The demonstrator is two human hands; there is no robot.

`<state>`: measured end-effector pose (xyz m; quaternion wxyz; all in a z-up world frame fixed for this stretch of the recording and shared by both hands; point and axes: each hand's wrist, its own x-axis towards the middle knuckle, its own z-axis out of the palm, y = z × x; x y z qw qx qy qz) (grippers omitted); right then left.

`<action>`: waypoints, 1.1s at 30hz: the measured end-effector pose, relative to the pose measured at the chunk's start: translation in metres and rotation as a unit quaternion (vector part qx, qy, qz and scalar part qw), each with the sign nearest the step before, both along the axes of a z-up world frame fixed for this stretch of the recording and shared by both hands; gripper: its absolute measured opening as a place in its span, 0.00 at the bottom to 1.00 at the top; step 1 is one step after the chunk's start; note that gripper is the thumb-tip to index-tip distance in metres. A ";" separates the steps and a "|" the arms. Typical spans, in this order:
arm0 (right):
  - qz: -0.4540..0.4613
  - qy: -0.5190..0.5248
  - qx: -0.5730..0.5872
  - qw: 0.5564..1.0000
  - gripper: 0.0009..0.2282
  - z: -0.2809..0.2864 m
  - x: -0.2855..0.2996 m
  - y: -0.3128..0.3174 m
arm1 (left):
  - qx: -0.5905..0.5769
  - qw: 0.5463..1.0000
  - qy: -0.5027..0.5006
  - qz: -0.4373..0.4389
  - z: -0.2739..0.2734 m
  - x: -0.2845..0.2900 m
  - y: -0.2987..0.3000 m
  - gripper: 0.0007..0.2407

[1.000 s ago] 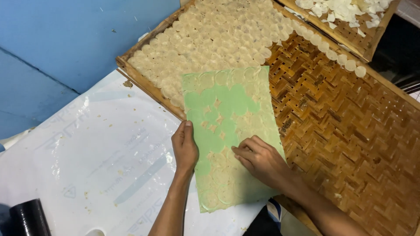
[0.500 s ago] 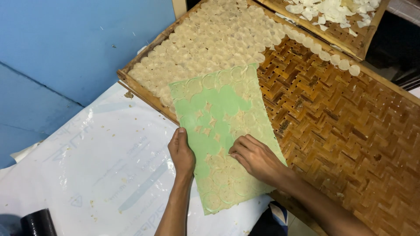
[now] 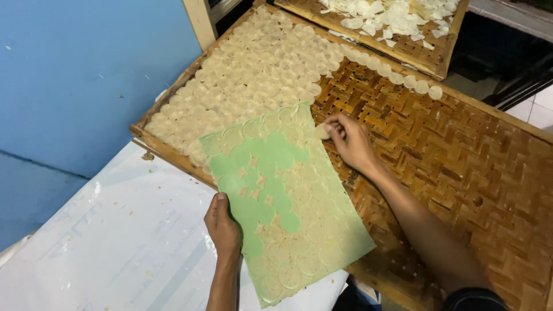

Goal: Cutting circular dough pieces from a sheet and placing them on a tray for drying.

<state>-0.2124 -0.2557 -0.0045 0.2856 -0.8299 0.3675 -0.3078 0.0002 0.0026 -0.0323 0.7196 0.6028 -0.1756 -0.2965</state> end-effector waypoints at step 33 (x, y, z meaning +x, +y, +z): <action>-0.328 -0.005 -0.164 0.930 0.10 -0.055 0.040 -0.251 | 0.040 0.999 0.007 -0.008 0.002 0.003 -0.007 0.15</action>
